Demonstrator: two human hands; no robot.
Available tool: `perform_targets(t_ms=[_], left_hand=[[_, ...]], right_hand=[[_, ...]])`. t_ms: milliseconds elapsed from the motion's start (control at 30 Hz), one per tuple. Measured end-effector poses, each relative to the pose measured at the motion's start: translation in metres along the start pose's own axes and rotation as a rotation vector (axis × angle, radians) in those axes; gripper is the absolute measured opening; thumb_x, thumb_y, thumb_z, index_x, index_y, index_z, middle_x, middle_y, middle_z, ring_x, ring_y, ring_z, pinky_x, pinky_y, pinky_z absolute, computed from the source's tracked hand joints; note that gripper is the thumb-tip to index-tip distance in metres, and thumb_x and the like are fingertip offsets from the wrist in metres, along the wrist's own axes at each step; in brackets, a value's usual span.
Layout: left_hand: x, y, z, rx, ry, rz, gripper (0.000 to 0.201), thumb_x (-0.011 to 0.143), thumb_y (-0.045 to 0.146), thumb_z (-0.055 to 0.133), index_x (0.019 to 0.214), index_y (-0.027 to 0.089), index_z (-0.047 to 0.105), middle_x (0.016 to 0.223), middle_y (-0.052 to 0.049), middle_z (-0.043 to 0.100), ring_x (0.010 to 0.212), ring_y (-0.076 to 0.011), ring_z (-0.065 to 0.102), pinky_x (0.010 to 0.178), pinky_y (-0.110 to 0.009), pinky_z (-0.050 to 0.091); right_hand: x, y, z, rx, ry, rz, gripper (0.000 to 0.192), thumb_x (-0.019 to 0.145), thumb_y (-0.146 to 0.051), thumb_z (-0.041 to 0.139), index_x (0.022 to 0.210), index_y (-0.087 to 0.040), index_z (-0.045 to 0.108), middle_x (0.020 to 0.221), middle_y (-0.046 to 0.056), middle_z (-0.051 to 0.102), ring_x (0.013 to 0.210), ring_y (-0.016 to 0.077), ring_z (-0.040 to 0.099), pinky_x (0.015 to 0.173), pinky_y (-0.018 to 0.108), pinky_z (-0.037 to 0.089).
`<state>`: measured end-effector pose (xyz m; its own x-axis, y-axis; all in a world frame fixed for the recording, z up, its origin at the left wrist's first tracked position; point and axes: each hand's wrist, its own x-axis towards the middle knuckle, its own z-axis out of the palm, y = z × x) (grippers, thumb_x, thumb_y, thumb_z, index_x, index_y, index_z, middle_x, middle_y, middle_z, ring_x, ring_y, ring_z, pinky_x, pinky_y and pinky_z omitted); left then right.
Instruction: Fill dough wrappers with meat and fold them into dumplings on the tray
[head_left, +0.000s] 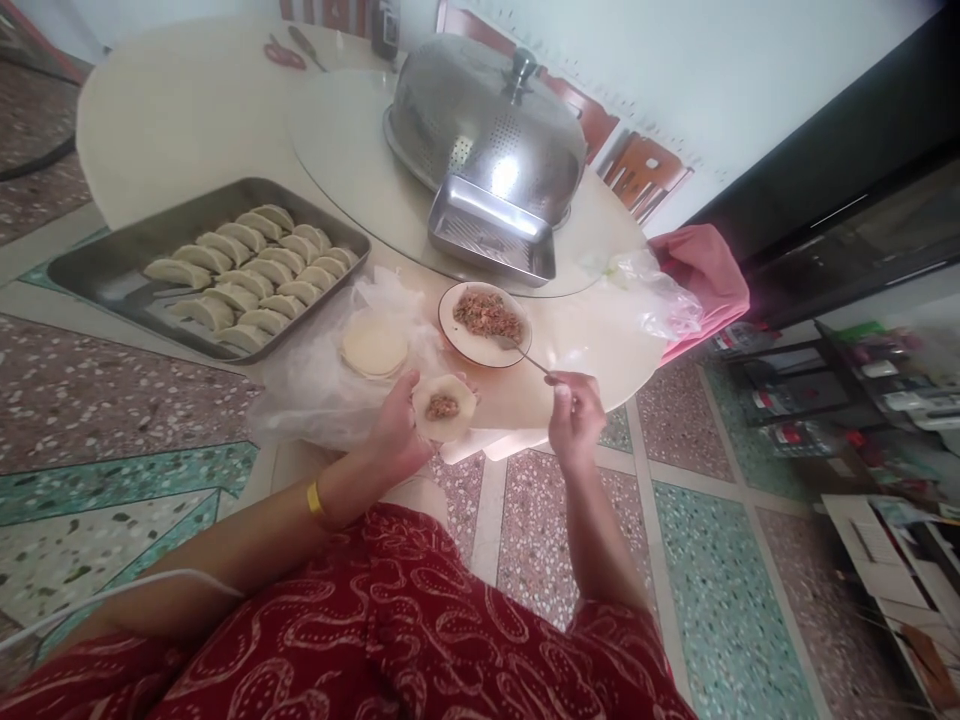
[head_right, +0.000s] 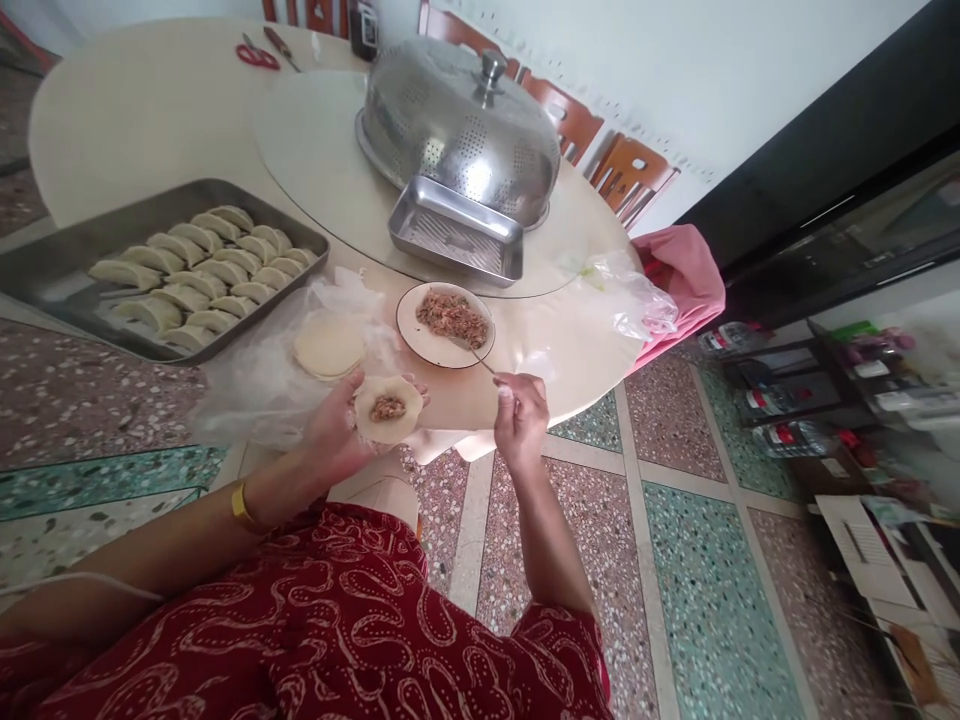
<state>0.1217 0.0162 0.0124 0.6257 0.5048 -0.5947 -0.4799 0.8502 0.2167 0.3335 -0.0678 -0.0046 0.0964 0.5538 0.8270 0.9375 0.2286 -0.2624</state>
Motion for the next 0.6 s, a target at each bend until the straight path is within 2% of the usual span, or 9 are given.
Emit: perform_targets(t_ms=[200,367,467,600], left_hand=[[0.01,0.0,0.004,-0.011,0.043,-0.012,0.052,0.101,0.036,0.03,0.127,0.0,0.056,0.094,-0.019,0.073,0.084,-0.026,0.072,0.073,-0.035,0.058],[0.017,0.0,0.006,-0.01,0.062,-0.005,0.054,0.101,0.037,0.029,0.127,-0.001,0.056,0.092,-0.018,0.074,0.084,-0.0246,0.071,0.075,-0.034,0.057],[0.019,0.001,0.006,-0.014,0.064,-0.01,0.054,0.101,0.038,0.028,0.128,-0.001,0.055,0.094,-0.019,0.074,0.086,-0.0237,0.071,0.076,-0.032,0.057],[0.022,0.001,0.001,-0.035,0.022,-0.017,0.053,0.101,0.039,0.03,0.126,0.0,0.056,0.095,-0.019,0.073,0.088,-0.0236,0.071,0.078,-0.032,0.057]], right_hand=[[0.003,0.018,0.034,-0.03,-0.124,-0.098,0.019,0.095,-0.02,0.049,0.099,-0.024,0.067,0.086,0.004,0.074,0.084,0.02,0.064,0.073,0.036,0.054],[0.003,0.026,0.055,-0.003,-0.173,-0.103,0.021,0.095,-0.02,0.047,0.1,-0.024,0.067,0.088,0.006,0.074,0.086,0.0205,0.062,0.075,0.036,0.053],[0.003,0.026,0.059,0.012,-0.182,-0.085,0.023,0.095,-0.018,0.046,0.101,-0.022,0.067,0.087,0.007,0.074,0.085,0.0212,0.061,0.074,0.036,0.053],[0.004,0.018,0.05,0.051,-0.206,-0.041,0.024,0.095,-0.019,0.044,0.1,-0.022,0.068,0.084,0.007,0.073,0.083,0.0213,0.061,0.073,0.036,0.053]])
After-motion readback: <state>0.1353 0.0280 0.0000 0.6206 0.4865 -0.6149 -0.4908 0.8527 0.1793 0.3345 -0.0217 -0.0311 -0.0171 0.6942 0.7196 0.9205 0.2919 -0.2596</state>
